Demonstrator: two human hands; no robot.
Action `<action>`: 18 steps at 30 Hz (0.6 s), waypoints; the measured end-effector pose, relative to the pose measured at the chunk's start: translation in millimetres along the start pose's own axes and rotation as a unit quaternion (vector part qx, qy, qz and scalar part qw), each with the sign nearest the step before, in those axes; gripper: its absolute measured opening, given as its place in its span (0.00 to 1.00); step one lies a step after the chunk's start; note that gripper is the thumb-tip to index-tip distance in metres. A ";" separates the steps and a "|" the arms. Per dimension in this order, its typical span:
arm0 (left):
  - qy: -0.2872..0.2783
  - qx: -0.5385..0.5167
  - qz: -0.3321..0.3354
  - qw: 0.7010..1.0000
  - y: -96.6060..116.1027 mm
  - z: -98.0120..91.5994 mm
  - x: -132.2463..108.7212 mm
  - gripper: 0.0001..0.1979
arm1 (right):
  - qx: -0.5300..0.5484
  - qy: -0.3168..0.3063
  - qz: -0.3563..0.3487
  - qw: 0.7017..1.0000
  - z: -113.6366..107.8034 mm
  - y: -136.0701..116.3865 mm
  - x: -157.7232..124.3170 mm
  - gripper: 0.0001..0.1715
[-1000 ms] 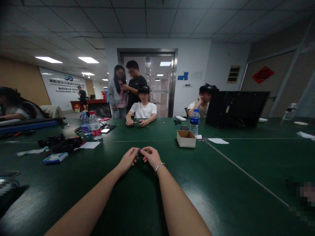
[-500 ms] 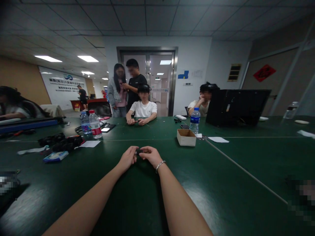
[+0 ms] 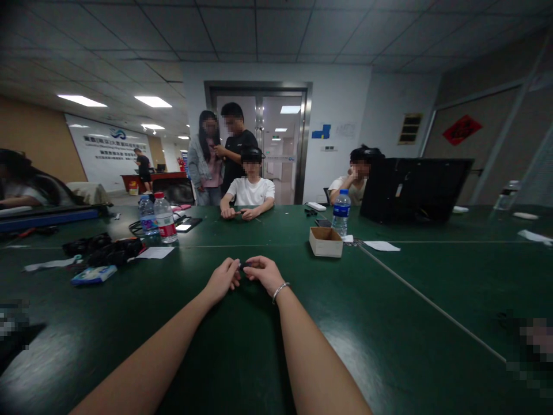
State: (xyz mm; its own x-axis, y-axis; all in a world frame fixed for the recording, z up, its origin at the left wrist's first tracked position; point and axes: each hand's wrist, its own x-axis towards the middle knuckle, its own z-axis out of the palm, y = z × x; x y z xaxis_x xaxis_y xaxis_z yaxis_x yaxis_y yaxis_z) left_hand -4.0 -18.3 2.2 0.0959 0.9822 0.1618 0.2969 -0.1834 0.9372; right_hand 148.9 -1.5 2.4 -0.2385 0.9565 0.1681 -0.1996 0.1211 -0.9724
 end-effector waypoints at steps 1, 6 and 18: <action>0.008 0.021 -0.006 1.000 2.3 -0.6 -1.8 0.21 | -0.002 -0.006 0.001 1.000 0.2 -0.4 -0.3 0.24; 0.051 0.116 -0.030 0.991 11.6 -5.1 -8.5 0.27 | -0.019 -0.030 0.008 0.999 1.2 -1.9 -0.6 0.24; 0.006 -0.002 0.086 0.996 3.3 -3.0 -2.6 0.14 | 0.022 0.009 0.013 1.000 -0.7 3.2 4.3 0.22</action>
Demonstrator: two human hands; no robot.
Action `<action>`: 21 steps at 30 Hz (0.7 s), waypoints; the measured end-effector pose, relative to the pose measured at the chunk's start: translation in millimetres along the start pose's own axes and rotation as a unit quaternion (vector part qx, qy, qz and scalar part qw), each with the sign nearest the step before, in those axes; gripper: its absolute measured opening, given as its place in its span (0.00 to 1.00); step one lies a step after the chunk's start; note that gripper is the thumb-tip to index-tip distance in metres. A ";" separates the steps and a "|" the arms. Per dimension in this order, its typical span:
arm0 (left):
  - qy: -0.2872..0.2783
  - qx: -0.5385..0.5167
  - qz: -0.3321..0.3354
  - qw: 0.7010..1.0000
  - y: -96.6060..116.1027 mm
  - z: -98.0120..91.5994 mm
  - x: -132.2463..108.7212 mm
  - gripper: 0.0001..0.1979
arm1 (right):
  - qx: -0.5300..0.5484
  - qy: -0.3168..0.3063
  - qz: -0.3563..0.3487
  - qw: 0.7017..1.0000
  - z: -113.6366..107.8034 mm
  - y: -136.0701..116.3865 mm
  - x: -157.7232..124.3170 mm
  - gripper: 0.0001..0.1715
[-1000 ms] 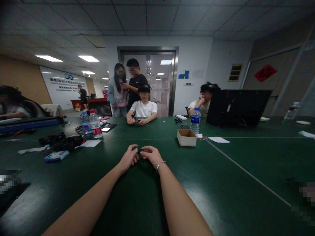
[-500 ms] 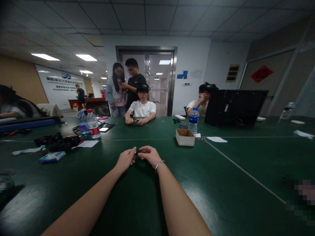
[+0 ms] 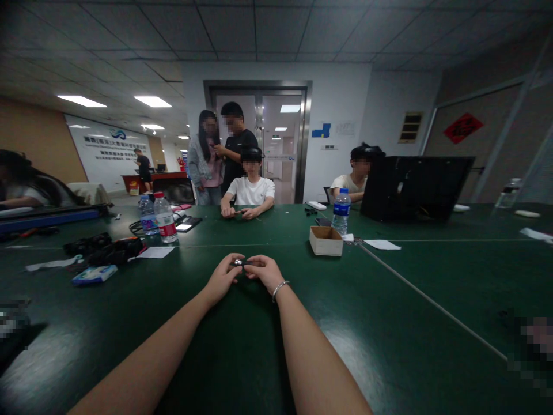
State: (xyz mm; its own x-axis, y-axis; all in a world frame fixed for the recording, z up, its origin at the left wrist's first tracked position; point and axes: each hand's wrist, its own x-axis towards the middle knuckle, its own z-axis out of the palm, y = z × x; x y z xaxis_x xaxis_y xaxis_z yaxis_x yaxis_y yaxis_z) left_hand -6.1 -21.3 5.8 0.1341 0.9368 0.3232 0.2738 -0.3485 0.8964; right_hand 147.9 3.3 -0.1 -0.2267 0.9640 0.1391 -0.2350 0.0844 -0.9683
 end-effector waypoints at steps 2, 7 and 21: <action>-0.001 0.017 0.013 1.000 -2.2 0.9 0.1 0.14 | 0.010 0.000 -0.002 1.000 0.0 0.3 0.3 0.23; 0.012 0.006 0.019 1.000 -5.8 -0.2 1.3 0.13 | 0.011 0.002 0.004 1.000 1.1 -1.8 -0.9 0.23; 0.022 0.018 -0.039 0.999 -2.0 -3.7 1.2 0.19 | -0.001 -0.013 -0.006 1.000 -0.5 -0.6 -1.9 0.24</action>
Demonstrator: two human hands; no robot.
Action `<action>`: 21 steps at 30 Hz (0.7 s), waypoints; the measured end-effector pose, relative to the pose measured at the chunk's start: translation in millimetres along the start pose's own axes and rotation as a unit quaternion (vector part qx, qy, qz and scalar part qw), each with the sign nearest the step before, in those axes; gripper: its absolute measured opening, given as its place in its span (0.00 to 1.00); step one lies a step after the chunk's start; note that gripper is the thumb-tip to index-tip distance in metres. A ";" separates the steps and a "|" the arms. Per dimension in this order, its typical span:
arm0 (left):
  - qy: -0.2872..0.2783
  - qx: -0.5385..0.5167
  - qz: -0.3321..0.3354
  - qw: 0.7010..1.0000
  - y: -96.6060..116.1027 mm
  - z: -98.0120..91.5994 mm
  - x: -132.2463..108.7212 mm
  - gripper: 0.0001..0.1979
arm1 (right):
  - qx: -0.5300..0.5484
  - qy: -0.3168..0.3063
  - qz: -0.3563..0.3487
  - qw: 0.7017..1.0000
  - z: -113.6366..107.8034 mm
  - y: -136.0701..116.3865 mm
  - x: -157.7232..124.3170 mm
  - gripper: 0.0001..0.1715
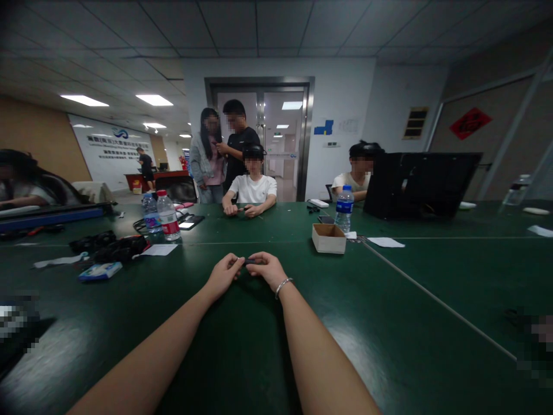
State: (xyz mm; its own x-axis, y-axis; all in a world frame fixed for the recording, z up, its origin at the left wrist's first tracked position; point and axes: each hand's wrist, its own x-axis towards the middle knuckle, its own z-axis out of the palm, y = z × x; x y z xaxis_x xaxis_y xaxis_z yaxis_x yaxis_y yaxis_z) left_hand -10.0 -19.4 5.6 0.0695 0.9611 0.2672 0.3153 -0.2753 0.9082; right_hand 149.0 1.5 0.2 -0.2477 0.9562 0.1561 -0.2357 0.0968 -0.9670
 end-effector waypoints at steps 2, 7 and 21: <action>0.004 0.032 -0.009 0.999 4.6 -1.3 -1.8 0.20 | -0.004 -0.003 0.004 1.000 0.4 -0.3 -0.5 0.24; -0.006 0.080 0.006 0.997 8.3 -0.6 -5.1 0.22 | -0.001 -0.007 0.004 1.000 1.6 -1.9 -1.3 0.24; 0.019 -0.170 -0.011 0.985 12.6 5.6 5.0 0.18 | 0.059 0.018 0.012 0.998 -0.8 -1.5 -0.3 0.21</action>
State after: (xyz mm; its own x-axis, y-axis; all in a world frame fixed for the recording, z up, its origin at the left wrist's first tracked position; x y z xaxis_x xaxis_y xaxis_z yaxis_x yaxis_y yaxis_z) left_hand -0.4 -17.9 16.6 0.0278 0.9673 0.2522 -0.0184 -0.2517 0.9676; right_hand 150.2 1.4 1.4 -0.2217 0.9671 0.1245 -0.3402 0.0429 -0.9394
